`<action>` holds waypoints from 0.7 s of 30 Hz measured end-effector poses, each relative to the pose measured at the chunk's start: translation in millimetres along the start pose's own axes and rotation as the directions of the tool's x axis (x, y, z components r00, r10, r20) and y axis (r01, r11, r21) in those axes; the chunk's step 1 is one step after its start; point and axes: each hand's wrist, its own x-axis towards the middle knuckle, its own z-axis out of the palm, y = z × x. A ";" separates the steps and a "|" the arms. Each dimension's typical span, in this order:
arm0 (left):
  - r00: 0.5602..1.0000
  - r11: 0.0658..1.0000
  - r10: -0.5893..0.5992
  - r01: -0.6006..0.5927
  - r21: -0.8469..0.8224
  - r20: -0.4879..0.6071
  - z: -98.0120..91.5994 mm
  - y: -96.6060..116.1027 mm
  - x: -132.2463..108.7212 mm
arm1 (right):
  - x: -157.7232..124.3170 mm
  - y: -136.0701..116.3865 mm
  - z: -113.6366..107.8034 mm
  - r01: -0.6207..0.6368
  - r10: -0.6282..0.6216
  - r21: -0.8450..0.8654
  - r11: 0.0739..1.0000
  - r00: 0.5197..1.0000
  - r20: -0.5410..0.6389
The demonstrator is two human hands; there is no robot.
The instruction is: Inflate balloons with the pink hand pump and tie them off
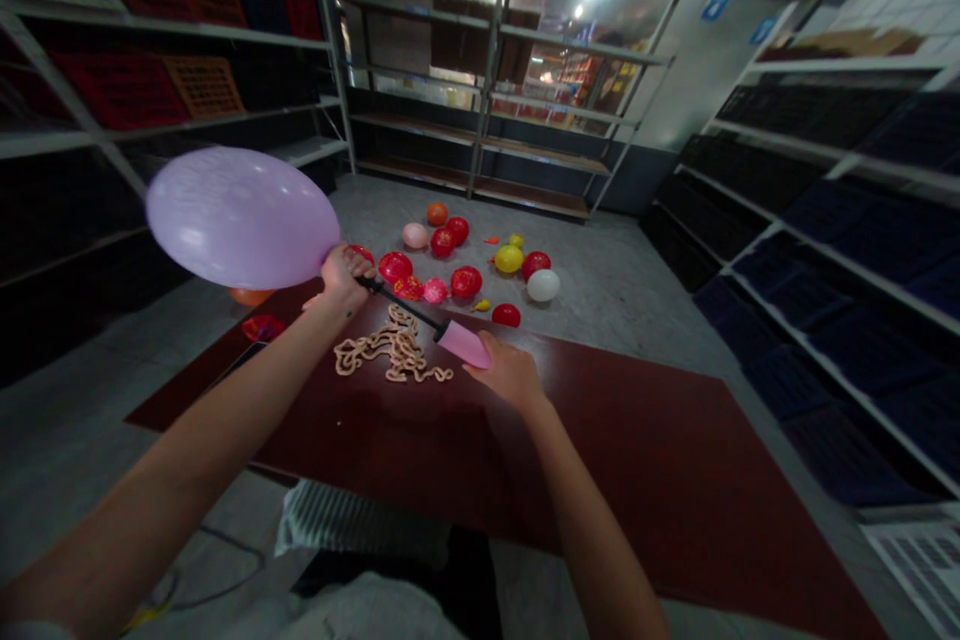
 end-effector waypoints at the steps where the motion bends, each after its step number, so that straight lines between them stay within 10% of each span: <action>1: 1.000 1.000 0.006 -0.006 -0.006 -0.003 2.3 1.6 -1.5 | -0.9 1.5 -2.1 -0.001 0.001 0.028 1.000 1.000 0.021; 8: 0.994 0.989 0.102 -0.105 -0.107 -0.033 26.6 6.5 -13.0 | 13.4 -0.7 -17.8 0.018 -0.023 0.213 0.977 1.000 0.019; 21: 0.991 0.988 0.136 -0.135 -0.073 0.008 47.5 -36.5 -41.8 | 43.0 -61.2 -33.2 0.003 -0.013 -0.063 0.998 0.988 -0.157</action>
